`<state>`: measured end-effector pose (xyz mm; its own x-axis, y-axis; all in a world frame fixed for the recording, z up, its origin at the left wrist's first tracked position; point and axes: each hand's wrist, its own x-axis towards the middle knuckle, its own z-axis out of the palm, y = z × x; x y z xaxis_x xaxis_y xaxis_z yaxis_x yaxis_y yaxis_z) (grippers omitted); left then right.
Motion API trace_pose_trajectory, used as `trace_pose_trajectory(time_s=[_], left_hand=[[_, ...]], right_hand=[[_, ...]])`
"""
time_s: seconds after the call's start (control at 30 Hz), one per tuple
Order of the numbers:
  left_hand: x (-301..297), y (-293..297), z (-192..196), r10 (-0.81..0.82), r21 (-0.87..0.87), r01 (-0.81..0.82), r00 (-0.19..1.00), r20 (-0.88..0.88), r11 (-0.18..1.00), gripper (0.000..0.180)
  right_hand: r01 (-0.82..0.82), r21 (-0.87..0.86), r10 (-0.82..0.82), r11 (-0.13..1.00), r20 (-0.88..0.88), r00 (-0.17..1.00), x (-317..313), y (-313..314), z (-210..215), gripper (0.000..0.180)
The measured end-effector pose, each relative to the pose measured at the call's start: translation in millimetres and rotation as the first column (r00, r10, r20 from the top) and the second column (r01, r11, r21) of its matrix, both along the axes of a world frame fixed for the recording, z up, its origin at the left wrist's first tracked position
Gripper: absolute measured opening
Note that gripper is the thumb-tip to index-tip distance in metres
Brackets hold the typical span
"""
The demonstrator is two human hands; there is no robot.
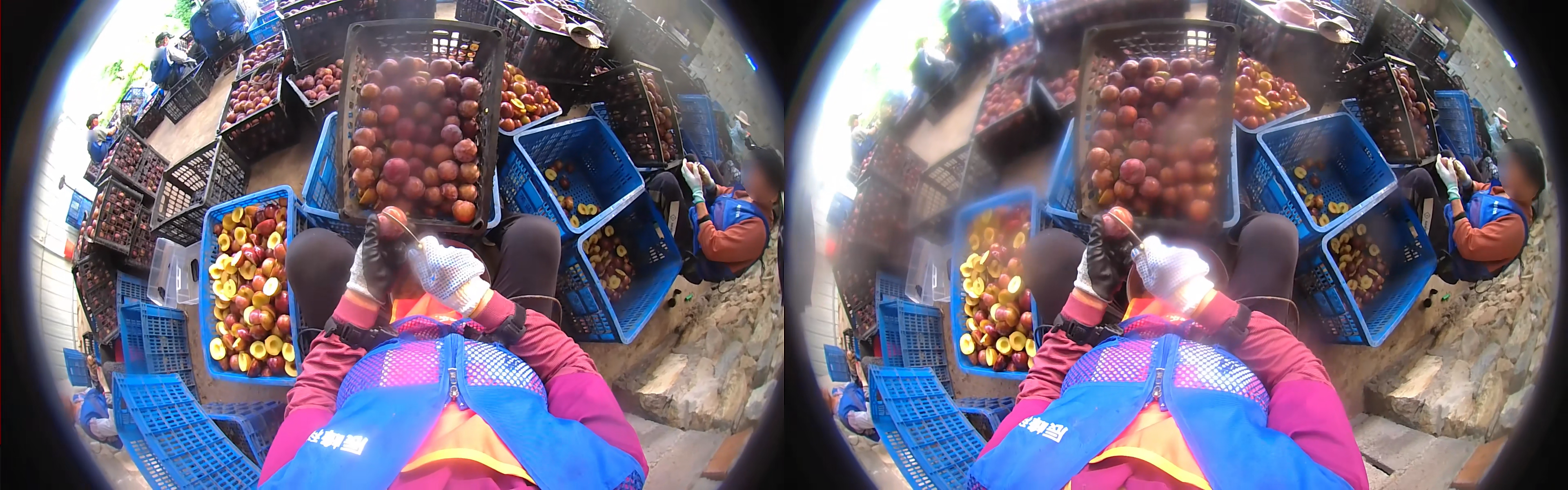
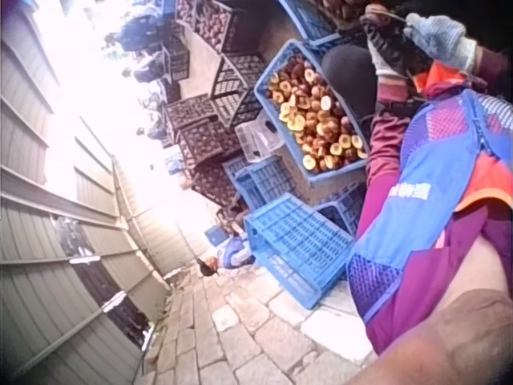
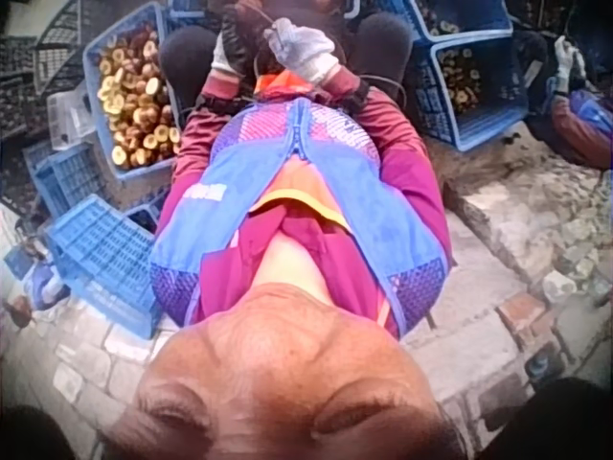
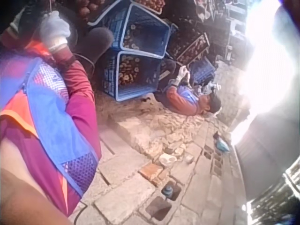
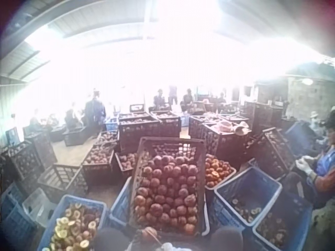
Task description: The recorder is cutting plums in half and sorting them into crates in a food processing area.
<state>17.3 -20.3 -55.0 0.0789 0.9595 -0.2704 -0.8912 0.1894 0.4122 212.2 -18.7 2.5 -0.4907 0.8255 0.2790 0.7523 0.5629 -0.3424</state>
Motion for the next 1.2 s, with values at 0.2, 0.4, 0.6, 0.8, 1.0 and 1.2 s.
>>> trace_pose_trajectory(time_s=[0.2, 0.4, 0.6, 0.8, 1.0, 1.2], left_hand=[[16.8, -5.6, 4.6, 0.031, 0.002, -0.031, 0.971, -0.236, 1.0, 0.055], [11.6, -10.6, 24.1, 0.019, 0.091, 0.059, 0.73, -0.683, 0.994, 0.043], [5.2, 1.5, -26.1, 0.26, 0.218, -0.143, 0.613, -0.746, 0.965, 0.036], [18.0, -8.7, 29.0, -0.032, -0.132, -0.072, 0.756, -0.654, 0.989, 0.036], [12.0, 11.2, -3.8, 0.105, 0.103, -0.043, 0.672, -0.733, 0.994, 0.042], [3.9, 17.5, -27.1, 0.09, 0.052, -0.104, 0.405, -0.91, 0.993, 0.058]], right_hand=[[-0.032, 0.011, 0.031, 0.999, 0.065, 0.997, -1.4, 8.7, -22.3, 0.02], [-0.039, -0.112, 0.043, 0.993, 0.035, 0.998, 5.6, 15.0, -18.3, 0.021], [0.015, -0.164, 0.005, 0.986, 0.117, 0.993, 0.6, -1.7, -21.6, 0.018], [0.017, -0.19, 0.009, 0.982, 0.132, 0.991, 5.5, -9.3, -13.1, 0.018], [0.032, -0.213, -0.002, 0.977, 0.138, 0.99, 5.2, -1.6, -10.7, 0.019], [0.01, -0.218, 0.023, 0.976, 0.149, 0.989, -0.9, 2.5, -17.5, 0.02]])
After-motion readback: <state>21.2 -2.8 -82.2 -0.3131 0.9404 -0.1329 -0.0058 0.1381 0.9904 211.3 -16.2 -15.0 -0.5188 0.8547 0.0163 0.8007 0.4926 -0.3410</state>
